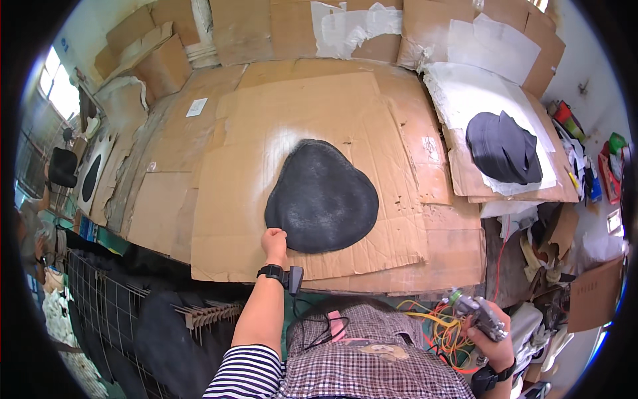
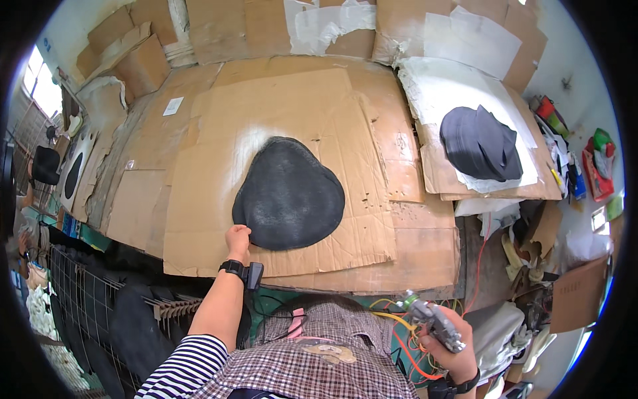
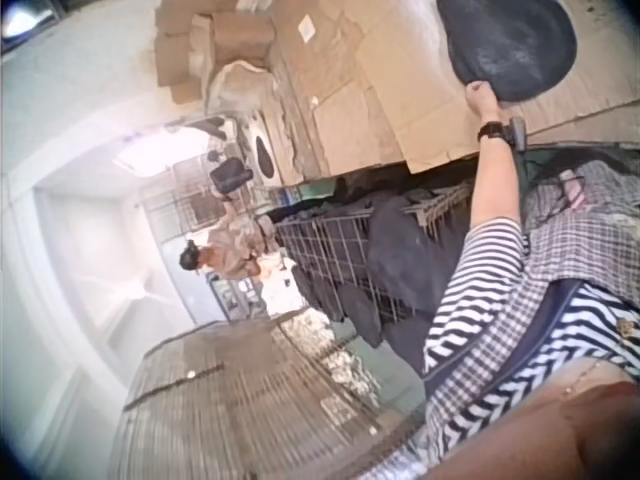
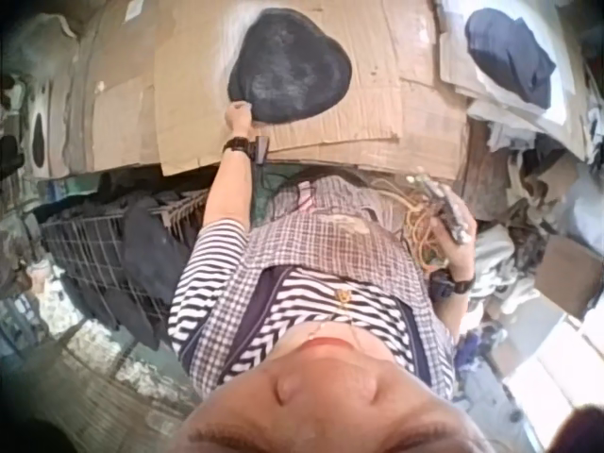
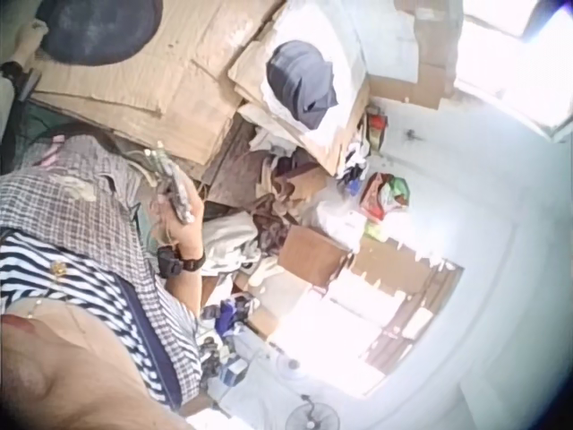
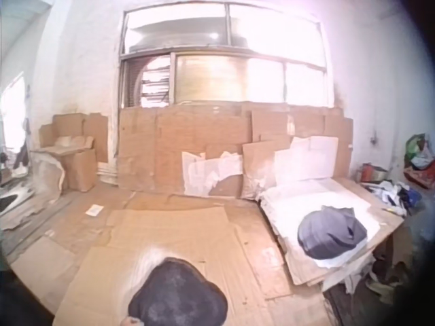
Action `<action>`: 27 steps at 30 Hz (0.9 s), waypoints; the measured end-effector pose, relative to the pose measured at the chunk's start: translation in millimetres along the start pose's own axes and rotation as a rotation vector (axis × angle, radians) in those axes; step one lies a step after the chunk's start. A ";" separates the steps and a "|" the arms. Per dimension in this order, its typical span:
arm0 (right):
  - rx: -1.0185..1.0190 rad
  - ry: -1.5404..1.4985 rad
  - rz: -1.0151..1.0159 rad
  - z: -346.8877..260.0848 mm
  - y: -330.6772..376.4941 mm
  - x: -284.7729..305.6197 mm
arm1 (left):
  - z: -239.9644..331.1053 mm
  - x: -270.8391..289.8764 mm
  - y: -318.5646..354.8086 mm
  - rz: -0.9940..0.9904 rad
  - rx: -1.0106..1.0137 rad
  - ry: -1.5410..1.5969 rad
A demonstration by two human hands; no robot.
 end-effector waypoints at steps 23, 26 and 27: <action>0.019 -0.052 -0.152 8.4 -38.6 -18.6 | 217.1 -28.0 66.1 -0.706 -0.064 0.990; 0.029 -0.004 -0.264 18.8 -46.3 -25.9 | 253.8 -1.4 80.8 -0.706 -0.128 1.164; 0.019 -0.004 -0.296 19.4 -48.9 -30.8 | 264.5 11.9 90.6 -0.677 -0.129 1.205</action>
Point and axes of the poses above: each hand's wrist, its own y-axis away from the middle knuckle, its own x-axis out of the back of the hand, z = x × y, the point moved 1 cm from there along -y, towards the middle knuckle, and after that the axes turned 1 degree about x, right-handed, at the moved point
